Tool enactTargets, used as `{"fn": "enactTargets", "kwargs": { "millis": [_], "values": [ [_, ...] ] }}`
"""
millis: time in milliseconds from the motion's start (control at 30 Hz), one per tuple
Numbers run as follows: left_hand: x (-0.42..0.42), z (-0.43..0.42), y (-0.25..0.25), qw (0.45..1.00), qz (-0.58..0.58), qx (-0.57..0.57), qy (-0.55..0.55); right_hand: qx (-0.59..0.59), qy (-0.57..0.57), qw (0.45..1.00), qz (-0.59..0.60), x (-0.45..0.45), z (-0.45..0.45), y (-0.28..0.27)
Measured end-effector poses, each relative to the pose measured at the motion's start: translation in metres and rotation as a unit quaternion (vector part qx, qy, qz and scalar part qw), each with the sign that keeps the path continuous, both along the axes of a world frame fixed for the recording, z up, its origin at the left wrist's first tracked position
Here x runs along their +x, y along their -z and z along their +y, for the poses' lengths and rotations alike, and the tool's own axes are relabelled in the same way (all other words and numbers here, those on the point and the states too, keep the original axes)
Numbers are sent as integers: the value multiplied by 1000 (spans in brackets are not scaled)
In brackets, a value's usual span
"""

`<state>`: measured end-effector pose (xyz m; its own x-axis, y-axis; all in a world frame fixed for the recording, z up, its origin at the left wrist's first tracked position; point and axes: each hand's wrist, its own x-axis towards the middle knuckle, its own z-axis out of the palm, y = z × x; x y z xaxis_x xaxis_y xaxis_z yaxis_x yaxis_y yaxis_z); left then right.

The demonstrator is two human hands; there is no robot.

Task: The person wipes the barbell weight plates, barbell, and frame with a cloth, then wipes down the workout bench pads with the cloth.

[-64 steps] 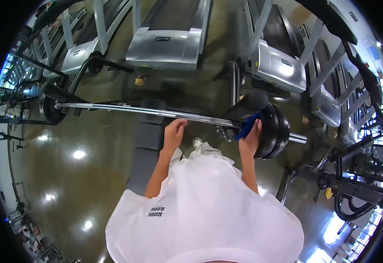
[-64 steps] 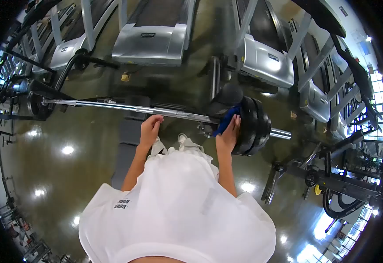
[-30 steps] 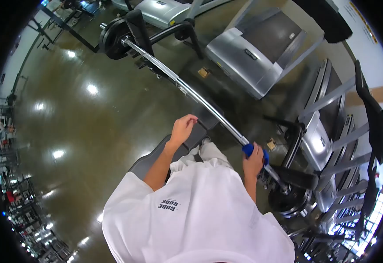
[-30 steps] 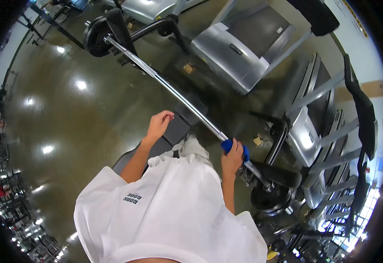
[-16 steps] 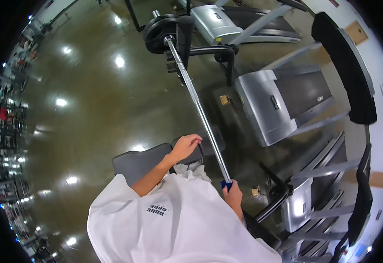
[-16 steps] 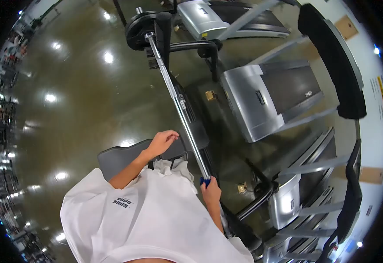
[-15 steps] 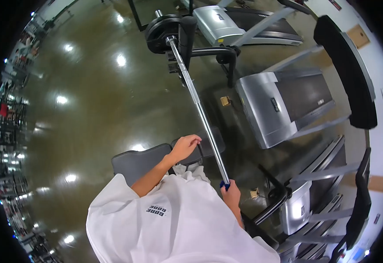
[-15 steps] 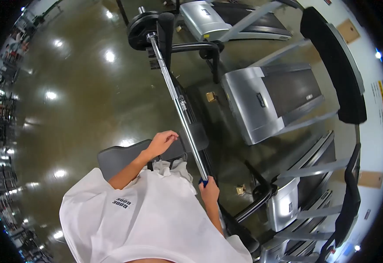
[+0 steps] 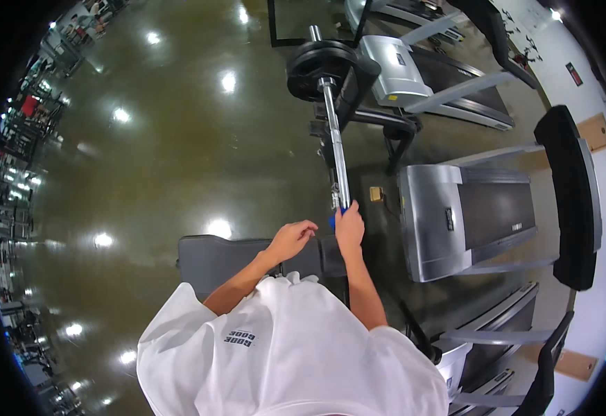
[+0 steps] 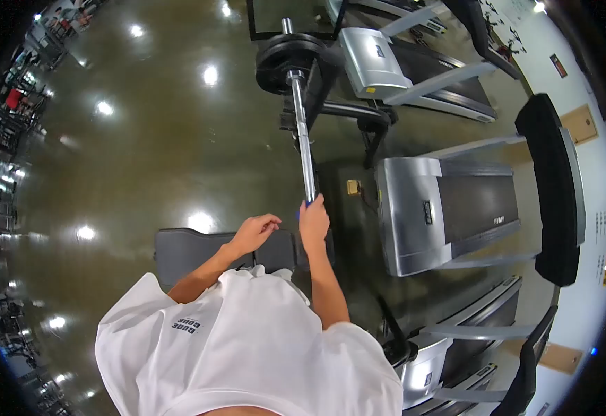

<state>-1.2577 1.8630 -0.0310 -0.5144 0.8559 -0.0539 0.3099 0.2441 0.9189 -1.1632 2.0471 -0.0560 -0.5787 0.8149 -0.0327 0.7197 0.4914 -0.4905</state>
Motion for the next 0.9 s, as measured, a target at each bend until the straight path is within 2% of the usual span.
{"fn": "enactTargets", "kwargs": {
  "millis": [67, 233, 300, 533, 600, 633, 700, 733, 833, 900],
  "values": [
    [-15, -4, 4, 1000, 4, -5, -13, -6, -5, 1000, -21, -55, 29, -2],
    [-59, -10, 13, 999, -11, -18, -50, 6, 4, 999, -32, -112, 49, -5],
    [-73, -8, 22, 994, -33, -26, -98, 15, 0, 1000, -26, -124, 58, -8],
    [-102, 16, 40, 995, -5, -39, -96, 21, -11, 1000, -12, -218, 107, 0],
    [-101, 28, 36, 996, 9, -86, -16, 33, -11, 999, 3, -243, 122, 11],
    [-98, 34, 39, 996, 11, -85, -13, 34, -7, 999, 5, -252, 127, 12],
    [-92, 47, 47, 992, 98, -11, 82, 25, 3, 1000, 4, -266, 132, 11],
    [-86, 52, 47, 991, 103, -11, 89, 24, 10, 1000, 9, -272, 134, 12],
    [-64, 60, 41, 980, 139, -38, 138, 5, 22, 1000, 14, -277, 140, 11],
    [-51, 55, 37, 961, 160, -95, 205, 5, -4, 999, 38, -270, 138, 12]
  ]
}}
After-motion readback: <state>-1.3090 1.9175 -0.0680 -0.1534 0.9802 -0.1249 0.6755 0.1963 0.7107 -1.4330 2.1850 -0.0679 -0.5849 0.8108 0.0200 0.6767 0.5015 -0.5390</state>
